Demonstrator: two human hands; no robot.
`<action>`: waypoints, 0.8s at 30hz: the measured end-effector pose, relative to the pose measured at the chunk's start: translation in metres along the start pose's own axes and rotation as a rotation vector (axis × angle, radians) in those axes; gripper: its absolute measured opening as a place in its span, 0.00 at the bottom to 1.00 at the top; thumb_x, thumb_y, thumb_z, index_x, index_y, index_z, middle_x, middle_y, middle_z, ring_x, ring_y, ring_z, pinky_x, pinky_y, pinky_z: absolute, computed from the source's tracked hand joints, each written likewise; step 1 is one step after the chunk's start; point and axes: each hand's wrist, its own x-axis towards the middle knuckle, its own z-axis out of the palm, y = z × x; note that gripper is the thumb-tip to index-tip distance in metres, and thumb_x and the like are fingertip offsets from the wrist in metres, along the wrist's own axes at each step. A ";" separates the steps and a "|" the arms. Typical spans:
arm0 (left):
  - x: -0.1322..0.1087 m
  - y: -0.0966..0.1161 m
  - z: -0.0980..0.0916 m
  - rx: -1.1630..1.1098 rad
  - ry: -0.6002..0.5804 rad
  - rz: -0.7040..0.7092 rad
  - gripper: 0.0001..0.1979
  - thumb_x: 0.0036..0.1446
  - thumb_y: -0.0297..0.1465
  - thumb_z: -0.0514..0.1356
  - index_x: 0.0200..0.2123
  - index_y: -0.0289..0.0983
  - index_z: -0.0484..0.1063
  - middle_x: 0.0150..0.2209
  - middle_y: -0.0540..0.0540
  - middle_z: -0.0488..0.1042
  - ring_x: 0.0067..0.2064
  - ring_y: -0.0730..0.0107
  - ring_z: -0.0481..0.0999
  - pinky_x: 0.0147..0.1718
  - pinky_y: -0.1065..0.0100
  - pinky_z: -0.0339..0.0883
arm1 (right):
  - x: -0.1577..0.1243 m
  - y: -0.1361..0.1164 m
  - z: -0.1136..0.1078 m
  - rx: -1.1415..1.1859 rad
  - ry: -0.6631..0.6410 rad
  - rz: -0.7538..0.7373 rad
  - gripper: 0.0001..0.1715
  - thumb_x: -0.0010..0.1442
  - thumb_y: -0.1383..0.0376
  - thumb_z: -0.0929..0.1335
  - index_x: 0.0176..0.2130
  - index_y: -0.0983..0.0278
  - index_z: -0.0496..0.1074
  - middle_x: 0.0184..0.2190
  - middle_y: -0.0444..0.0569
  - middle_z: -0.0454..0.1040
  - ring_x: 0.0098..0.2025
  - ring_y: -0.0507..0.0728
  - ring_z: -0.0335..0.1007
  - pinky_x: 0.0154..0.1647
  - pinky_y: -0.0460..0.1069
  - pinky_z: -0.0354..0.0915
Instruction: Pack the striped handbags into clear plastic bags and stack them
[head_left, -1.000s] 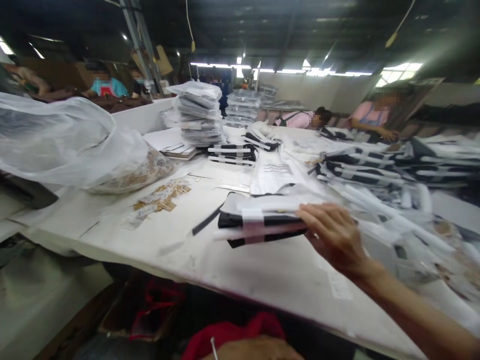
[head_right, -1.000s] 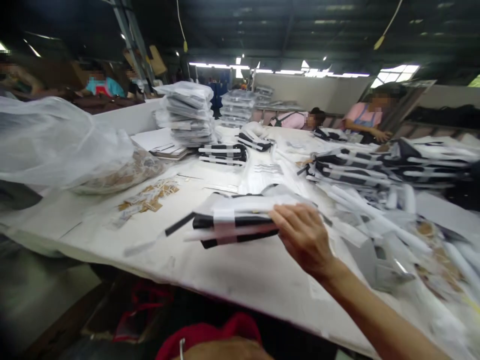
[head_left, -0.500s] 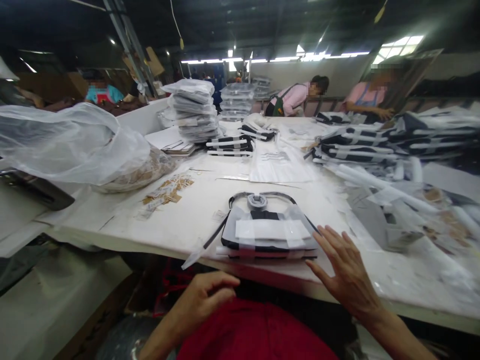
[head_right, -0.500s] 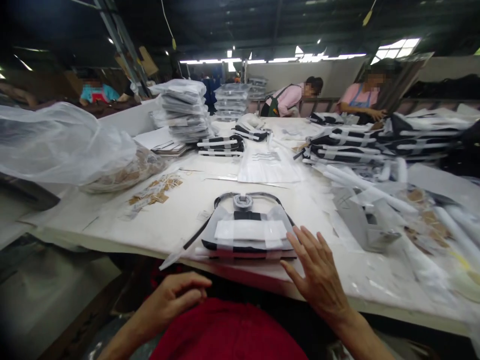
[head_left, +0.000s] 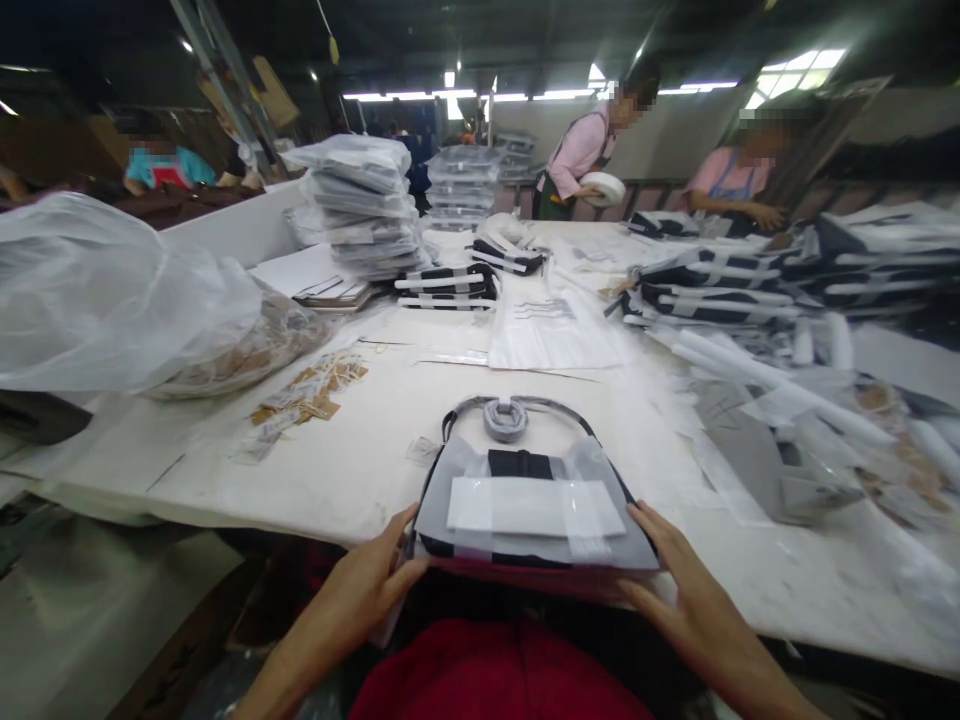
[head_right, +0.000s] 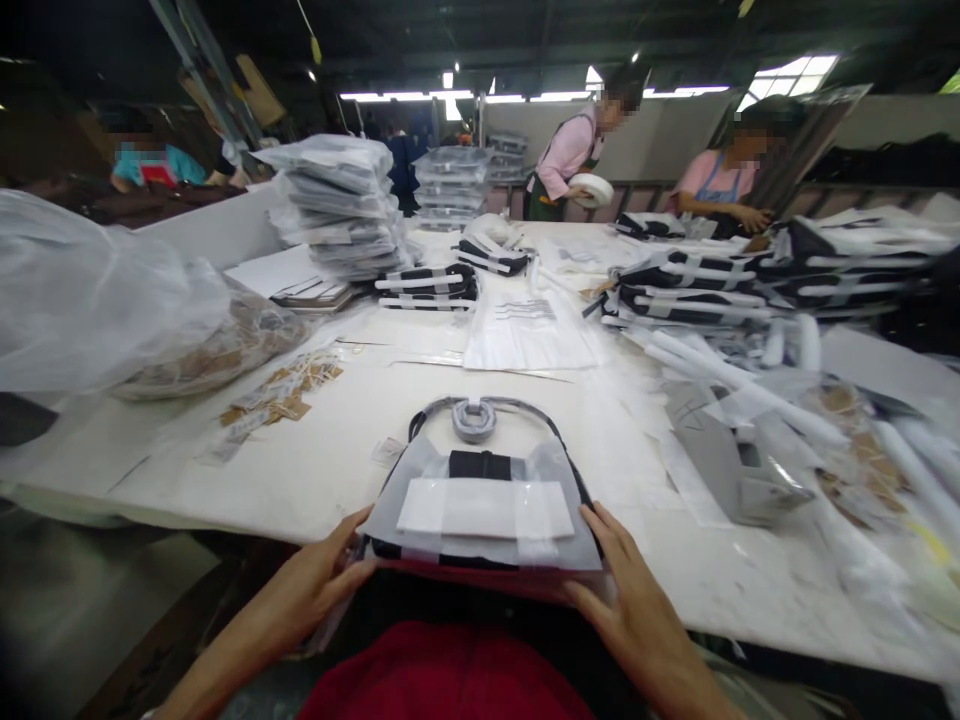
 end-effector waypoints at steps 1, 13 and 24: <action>-0.001 -0.005 -0.005 0.082 -0.010 0.015 0.26 0.61 0.37 0.55 0.63 0.43 0.61 0.52 0.44 0.77 0.51 0.56 0.78 0.49 0.60 0.70 | 0.000 0.001 -0.007 -0.006 -0.030 -0.029 0.41 0.58 0.54 0.68 0.67 0.55 0.54 0.65 0.53 0.62 0.63 0.68 0.62 0.59 0.64 0.67; 0.050 0.051 0.039 0.603 0.303 0.737 0.40 0.56 0.38 0.63 0.68 0.39 0.50 0.66 0.43 0.60 0.67 0.53 0.59 0.64 0.51 0.52 | 0.026 -0.056 -0.012 -0.114 -0.189 -0.261 0.48 0.57 0.58 0.73 0.69 0.57 0.52 0.66 0.52 0.59 0.67 0.68 0.53 0.67 0.67 0.53; 0.051 0.026 0.068 0.638 0.337 0.675 0.41 0.54 0.23 0.57 0.69 0.40 0.47 0.69 0.46 0.55 0.70 0.57 0.51 0.68 0.51 0.42 | 0.115 0.017 -0.012 0.897 -0.105 0.619 0.26 0.62 0.49 0.64 0.48 0.64 0.76 0.48 0.57 0.78 0.53 0.65 0.74 0.56 0.60 0.69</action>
